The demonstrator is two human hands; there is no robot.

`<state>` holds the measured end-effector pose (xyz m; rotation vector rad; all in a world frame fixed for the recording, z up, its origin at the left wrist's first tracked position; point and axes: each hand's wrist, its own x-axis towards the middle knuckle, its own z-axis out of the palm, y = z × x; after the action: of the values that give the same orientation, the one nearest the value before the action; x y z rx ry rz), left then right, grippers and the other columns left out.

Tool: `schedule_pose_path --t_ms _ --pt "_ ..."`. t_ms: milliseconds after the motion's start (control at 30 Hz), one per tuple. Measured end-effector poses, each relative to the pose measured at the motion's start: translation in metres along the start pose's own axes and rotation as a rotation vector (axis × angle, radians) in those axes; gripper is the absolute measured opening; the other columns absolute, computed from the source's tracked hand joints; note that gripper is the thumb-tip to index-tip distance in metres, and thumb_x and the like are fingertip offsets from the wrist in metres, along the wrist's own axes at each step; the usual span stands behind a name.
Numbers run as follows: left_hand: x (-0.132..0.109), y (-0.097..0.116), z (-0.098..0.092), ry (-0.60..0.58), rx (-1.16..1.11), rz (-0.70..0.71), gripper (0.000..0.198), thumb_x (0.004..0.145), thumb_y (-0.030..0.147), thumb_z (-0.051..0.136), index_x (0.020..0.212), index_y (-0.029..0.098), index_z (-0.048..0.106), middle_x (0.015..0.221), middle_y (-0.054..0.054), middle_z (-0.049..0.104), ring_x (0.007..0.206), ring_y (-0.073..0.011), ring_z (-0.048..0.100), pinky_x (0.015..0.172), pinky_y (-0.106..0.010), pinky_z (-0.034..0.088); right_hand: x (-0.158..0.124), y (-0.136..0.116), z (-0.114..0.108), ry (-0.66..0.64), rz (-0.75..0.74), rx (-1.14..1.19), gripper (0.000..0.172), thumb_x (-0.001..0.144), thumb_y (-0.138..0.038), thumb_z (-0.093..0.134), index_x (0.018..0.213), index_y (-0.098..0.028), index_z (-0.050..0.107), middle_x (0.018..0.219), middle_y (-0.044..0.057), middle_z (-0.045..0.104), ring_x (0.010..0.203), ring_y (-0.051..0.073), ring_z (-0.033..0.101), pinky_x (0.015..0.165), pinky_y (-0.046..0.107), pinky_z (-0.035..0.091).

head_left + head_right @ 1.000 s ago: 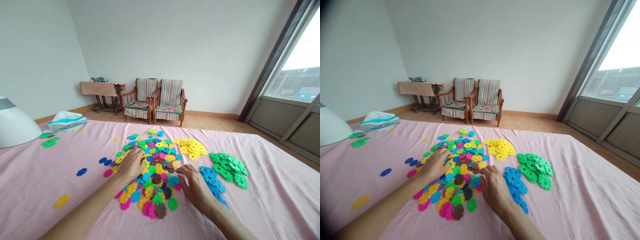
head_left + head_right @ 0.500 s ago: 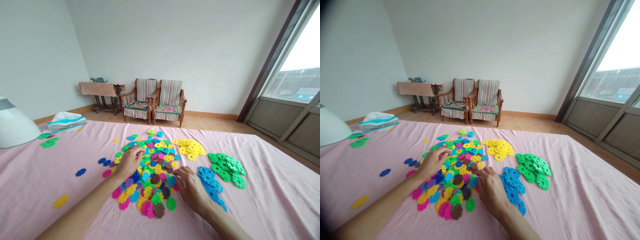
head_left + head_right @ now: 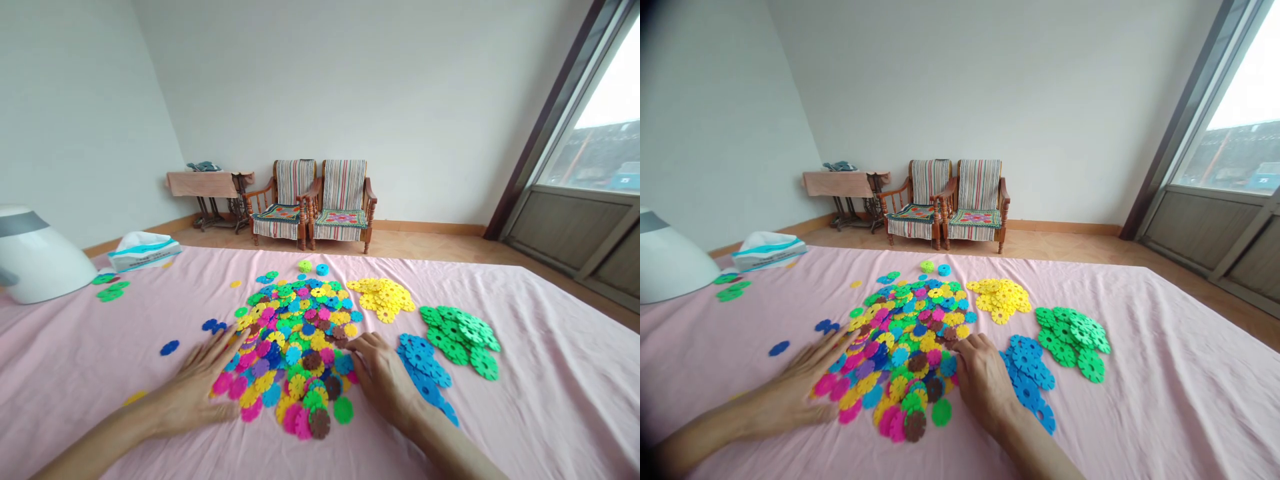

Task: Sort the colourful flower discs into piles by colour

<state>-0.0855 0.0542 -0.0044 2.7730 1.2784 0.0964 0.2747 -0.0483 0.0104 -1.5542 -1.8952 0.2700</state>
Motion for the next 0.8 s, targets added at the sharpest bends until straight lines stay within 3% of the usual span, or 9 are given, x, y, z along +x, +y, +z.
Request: schedule_pose_path --t_ms 133,300,467,633,800 --pt "0.02 0.021 0.011 0.153 0.012 0.044 0.085 0.083 0.065 0.046 0.149 0.03 0.006 0.156 -0.006 0.011 0.142 -0.0341 0.013 0.112 -0.049 0.023 0.0 0.001 0.001 0.005 -0.006 -0.003 0.028 0.093 -0.016 0.041 0.101 -0.021 0.067 0.097 0.006 0.067 0.091 0.019 0.058 0.081 0.032 0.044" --pt "0.051 0.041 0.005 0.091 -0.032 0.115 0.086 0.084 0.062 0.048 0.149 0.029 0.002 0.157 -0.007 0.009 0.142 -0.0349 0.011 0.112 -0.052 0.021 0.0 0.001 0.001 -0.007 0.002 -0.018 0.027 0.094 -0.018 0.04 0.098 -0.02 0.066 0.095 0.007 0.066 0.088 0.02 0.057 0.079 0.032 0.044" --pt "0.072 0.058 0.001 0.095 -0.1 0.182 0.068 0.092 0.052 0.04 0.149 0.032 0.009 0.157 -0.005 0.012 0.142 -0.0318 0.014 0.113 -0.051 0.022 -0.001 0.001 0.003 -0.023 0.016 -0.023 0.029 0.095 -0.02 0.037 0.096 -0.02 0.066 0.089 0.006 0.064 0.084 0.019 0.056 0.076 0.032 0.044" --pt "0.084 0.082 -0.009 0.066 -0.121 0.267 0.066 0.091 0.054 0.043 0.148 0.034 0.016 0.155 -0.006 0.023 0.142 -0.0321 0.018 0.111 -0.062 0.012 -0.003 -0.001 0.01 -0.002 0.002 0.019 0.026 0.094 -0.017 0.039 0.1 -0.022 0.064 0.096 0.005 0.064 0.088 0.019 0.056 0.078 0.031 0.044" --pt "0.085 0.106 -0.014 0.088 -0.184 0.413 0.069 0.086 0.056 0.051 0.146 0.03 0.027 0.151 -0.007 0.033 0.138 -0.0284 0.031 0.111 -0.051 0.029 -0.006 -0.007 0.017 0.011 -0.003 0.027 0.023 0.093 -0.014 0.04 0.091 -0.02 0.062 0.094 0.005 0.063 0.088 0.019 0.056 0.078 0.032 0.045"
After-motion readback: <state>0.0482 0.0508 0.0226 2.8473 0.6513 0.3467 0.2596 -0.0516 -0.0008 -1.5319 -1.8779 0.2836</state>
